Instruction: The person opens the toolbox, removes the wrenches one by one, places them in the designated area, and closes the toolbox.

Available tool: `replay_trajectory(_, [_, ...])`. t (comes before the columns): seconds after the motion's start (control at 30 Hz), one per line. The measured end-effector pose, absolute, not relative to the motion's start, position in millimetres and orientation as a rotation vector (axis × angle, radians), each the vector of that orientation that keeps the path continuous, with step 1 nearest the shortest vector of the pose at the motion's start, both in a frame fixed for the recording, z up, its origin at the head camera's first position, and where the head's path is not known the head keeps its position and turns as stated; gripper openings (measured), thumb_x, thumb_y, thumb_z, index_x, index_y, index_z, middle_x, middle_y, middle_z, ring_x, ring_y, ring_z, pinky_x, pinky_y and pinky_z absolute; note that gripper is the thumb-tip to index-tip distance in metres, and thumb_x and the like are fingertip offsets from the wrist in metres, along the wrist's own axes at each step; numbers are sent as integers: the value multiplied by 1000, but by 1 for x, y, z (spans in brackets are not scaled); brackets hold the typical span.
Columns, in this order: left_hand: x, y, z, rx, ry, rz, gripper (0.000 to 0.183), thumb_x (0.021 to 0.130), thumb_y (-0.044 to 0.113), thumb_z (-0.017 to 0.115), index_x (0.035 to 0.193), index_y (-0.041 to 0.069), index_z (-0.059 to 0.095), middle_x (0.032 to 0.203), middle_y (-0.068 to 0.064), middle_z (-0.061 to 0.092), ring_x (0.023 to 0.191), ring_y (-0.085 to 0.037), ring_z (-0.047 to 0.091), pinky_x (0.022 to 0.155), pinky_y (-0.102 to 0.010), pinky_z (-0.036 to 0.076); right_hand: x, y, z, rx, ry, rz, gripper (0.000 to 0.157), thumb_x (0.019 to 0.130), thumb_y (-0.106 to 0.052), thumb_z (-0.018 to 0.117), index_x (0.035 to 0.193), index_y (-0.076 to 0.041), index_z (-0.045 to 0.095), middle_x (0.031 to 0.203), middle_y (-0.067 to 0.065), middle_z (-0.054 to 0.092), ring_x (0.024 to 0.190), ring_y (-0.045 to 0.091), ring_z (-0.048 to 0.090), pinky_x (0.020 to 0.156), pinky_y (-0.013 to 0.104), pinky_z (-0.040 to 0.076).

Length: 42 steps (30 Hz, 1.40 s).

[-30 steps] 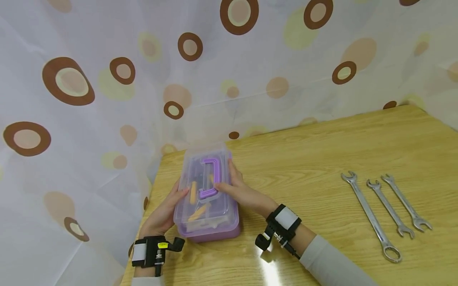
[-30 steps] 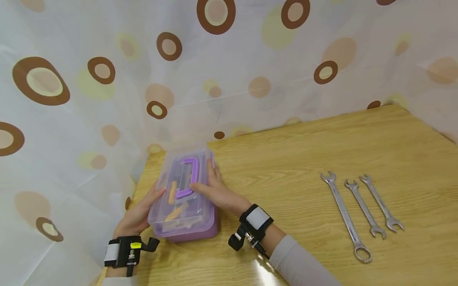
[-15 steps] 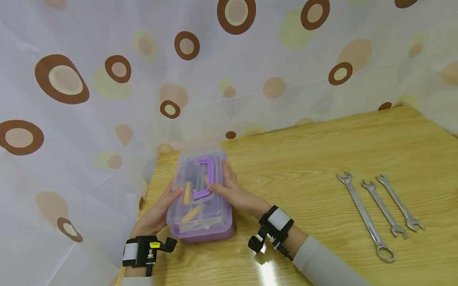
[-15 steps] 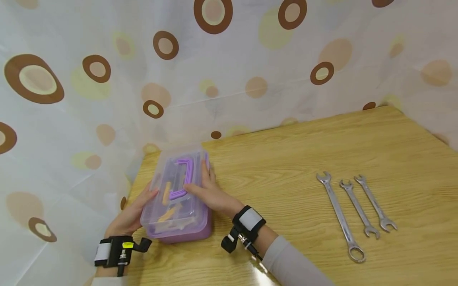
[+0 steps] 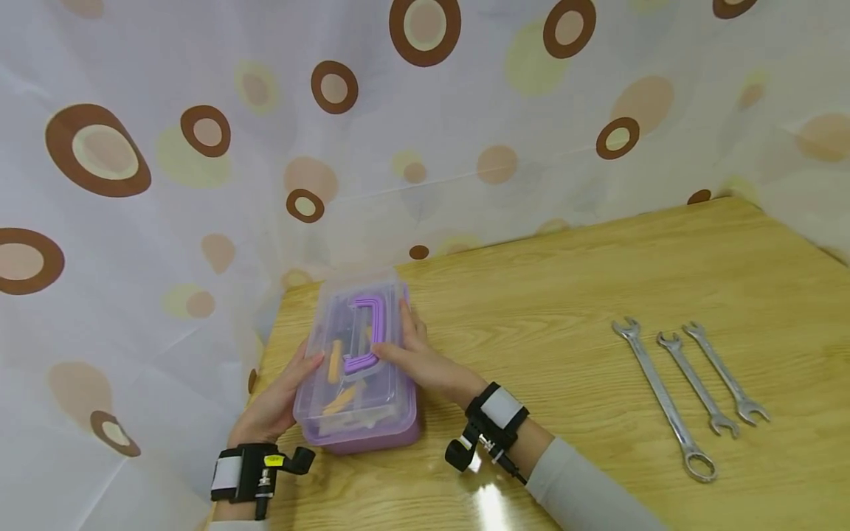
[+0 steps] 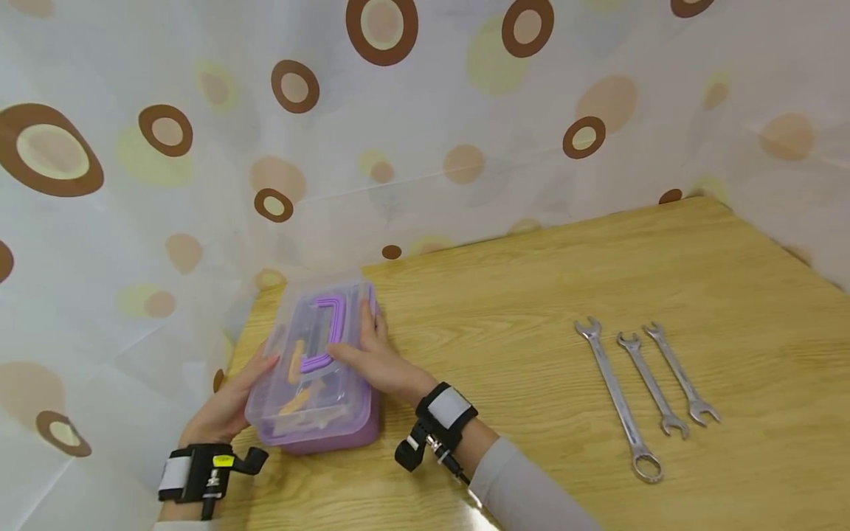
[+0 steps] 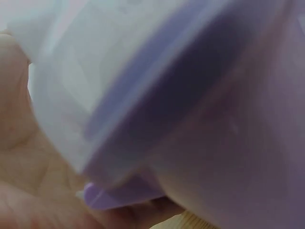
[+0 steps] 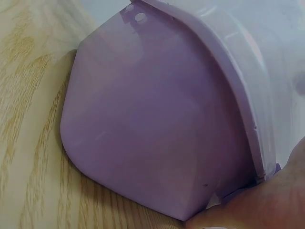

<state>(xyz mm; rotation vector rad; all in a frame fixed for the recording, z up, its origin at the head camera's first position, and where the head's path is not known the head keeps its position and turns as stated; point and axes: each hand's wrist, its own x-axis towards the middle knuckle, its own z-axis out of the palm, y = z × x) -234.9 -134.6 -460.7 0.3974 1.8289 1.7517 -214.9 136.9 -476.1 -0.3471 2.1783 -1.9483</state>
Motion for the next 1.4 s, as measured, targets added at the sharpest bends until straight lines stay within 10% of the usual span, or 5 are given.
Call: replay_trajectory(1.4, [-236,-165,-458,299,1869,1761,68,114,42,37,168,34,-3,151,-7,33,126,-19,51,103,-40,48,-220,104,-473,-324,2126,-1942,106,100,-49,60,167,-24,-18,172,13,-27,158,35,-22,125,64,-4])
